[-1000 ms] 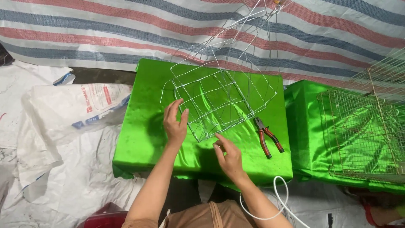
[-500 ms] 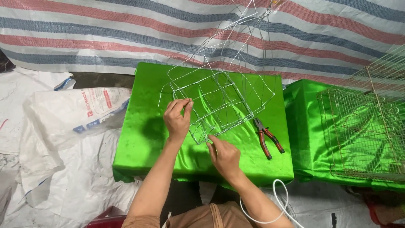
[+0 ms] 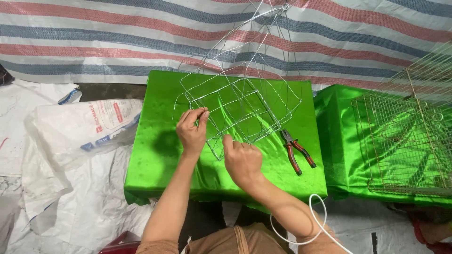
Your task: Joining wire mesh sections using thin wire and pliers to assemble a cage structure.
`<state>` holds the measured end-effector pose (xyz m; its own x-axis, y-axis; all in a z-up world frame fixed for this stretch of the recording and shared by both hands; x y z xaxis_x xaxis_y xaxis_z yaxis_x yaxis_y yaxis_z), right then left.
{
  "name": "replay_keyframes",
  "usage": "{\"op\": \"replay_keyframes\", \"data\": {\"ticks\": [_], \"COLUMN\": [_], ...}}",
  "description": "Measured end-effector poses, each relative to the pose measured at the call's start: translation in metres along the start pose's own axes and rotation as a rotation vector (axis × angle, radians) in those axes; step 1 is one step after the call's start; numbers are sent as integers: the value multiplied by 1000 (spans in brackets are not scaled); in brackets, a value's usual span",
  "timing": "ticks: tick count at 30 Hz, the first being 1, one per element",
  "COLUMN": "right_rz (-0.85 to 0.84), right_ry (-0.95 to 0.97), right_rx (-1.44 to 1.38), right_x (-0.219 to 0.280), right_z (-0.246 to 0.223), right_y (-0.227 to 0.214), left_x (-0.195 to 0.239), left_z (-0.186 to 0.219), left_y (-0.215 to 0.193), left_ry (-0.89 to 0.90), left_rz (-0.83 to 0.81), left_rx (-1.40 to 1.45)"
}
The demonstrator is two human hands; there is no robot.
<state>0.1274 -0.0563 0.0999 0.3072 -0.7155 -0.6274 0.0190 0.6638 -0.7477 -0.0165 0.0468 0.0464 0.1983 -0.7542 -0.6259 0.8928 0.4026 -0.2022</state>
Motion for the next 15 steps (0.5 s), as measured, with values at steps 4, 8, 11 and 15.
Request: {"op": "replay_keyframes", "data": {"ticks": [4,8,11,15], "right_rz": [28,64,66,59], "right_ry": [-5,-76,-82,-81], "right_rx": [-46,-50,-54,-70], "right_x": [-6,-7,-9,-1], "right_z": [2,0,0,-1], "right_y": [8,4,3,15], "left_x": [-1,0,-5,-2], "left_z": [2,-4,6,12], "left_y": [1,4,1,1], "left_ry": [6,3,-6,-54], "left_rz": [-11,-8,3,44], "left_rx": [-4,-49,-66,-5]}}
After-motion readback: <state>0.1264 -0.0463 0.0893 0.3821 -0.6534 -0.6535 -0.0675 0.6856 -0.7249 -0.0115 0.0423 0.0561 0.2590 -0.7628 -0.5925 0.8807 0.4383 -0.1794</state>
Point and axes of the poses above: each hand's wrist, its own x-axis away from the middle knuckle, its own y-axis out of the palm, z = x × y, the point moved 6 cm from there along -x, towards the middle knuckle
